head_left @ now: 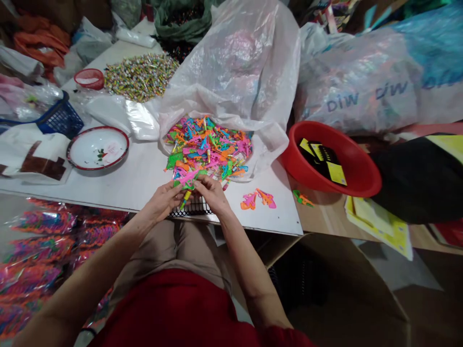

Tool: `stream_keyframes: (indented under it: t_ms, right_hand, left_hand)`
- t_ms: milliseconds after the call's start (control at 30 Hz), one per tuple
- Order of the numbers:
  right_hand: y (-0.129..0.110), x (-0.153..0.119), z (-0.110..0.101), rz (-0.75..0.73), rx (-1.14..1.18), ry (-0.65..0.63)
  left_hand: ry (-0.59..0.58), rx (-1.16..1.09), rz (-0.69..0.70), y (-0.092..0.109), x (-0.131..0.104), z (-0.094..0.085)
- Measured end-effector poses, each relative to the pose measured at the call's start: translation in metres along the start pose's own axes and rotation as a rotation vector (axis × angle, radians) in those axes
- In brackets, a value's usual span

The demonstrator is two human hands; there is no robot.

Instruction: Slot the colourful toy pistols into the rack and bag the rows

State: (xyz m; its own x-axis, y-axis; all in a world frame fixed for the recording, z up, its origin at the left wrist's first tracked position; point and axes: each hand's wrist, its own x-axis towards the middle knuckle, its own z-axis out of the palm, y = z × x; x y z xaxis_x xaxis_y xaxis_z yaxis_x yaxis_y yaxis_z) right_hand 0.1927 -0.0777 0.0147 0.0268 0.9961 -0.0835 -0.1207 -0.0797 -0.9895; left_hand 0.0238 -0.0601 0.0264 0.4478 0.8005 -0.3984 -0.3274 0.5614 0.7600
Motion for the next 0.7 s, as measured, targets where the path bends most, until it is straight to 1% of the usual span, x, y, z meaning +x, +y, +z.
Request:
stream_keyframes:
  t_ms: [100,133,233,267,300,333,367,433,467,500,533,567,600,633,700]
  right_hand:
    - [0.007,-0.012,0.002,0.027,-0.003,0.059]
    - [0.011,-0.017,0.004,0.047,-0.010,0.051]
    - [0.021,-0.027,0.015,0.086,-0.031,-0.033]
    - [0.020,-0.029,0.019,0.074,-0.038,-0.029]
    - [0.019,-0.029,0.023,0.051,-0.050,0.000]
    - [0.016,-0.029,0.026,0.025,-0.069,0.045]
    - [0.014,-0.029,0.029,0.002,-0.100,0.089]
    - [0.014,-0.028,0.032,-0.014,-0.187,0.129]
    - [0.017,-0.028,0.034,-0.005,-0.237,0.116]
    - [0.024,-0.029,0.036,0.011,-0.287,0.090]
    - [0.032,-0.029,0.039,0.028,-0.332,0.059]
    - [0.041,-0.030,0.042,0.041,-0.367,0.038]
    - [0.050,-0.030,0.045,0.045,-0.389,0.029]
    - [0.058,-0.031,0.048,0.042,-0.394,0.031]
    - [0.069,-0.031,0.056,0.021,-0.353,0.057]
  left_hand:
    - [0.046,-0.151,0.091,-0.010,0.004,0.004]
    - [0.048,-0.169,0.108,-0.014,0.005,0.006]
    - [0.019,-0.150,0.090,-0.023,0.004,0.009]
    - [0.003,-0.113,0.080,-0.022,0.003,0.006]
    - [-0.004,-0.045,0.098,-0.019,0.001,0.001]
    - [0.008,0.071,0.153,-0.014,-0.001,-0.008]
    - [0.029,0.249,0.238,-0.008,-0.003,-0.020]
    - [0.052,0.751,0.436,0.001,-0.007,-0.048]
    - [0.008,1.019,0.484,0.002,-0.009,-0.062]
    - [-0.077,1.259,0.486,0.000,-0.011,-0.074]
    - [-0.159,1.457,0.458,-0.004,-0.012,-0.085]
    - [-0.215,1.604,0.425,-0.011,-0.012,-0.093]
    - [-0.236,1.702,0.401,-0.018,-0.011,-0.098]
    - [-0.224,1.757,0.397,-0.025,-0.009,-0.102]
    - [-0.182,1.757,0.427,-0.034,-0.002,-0.105]
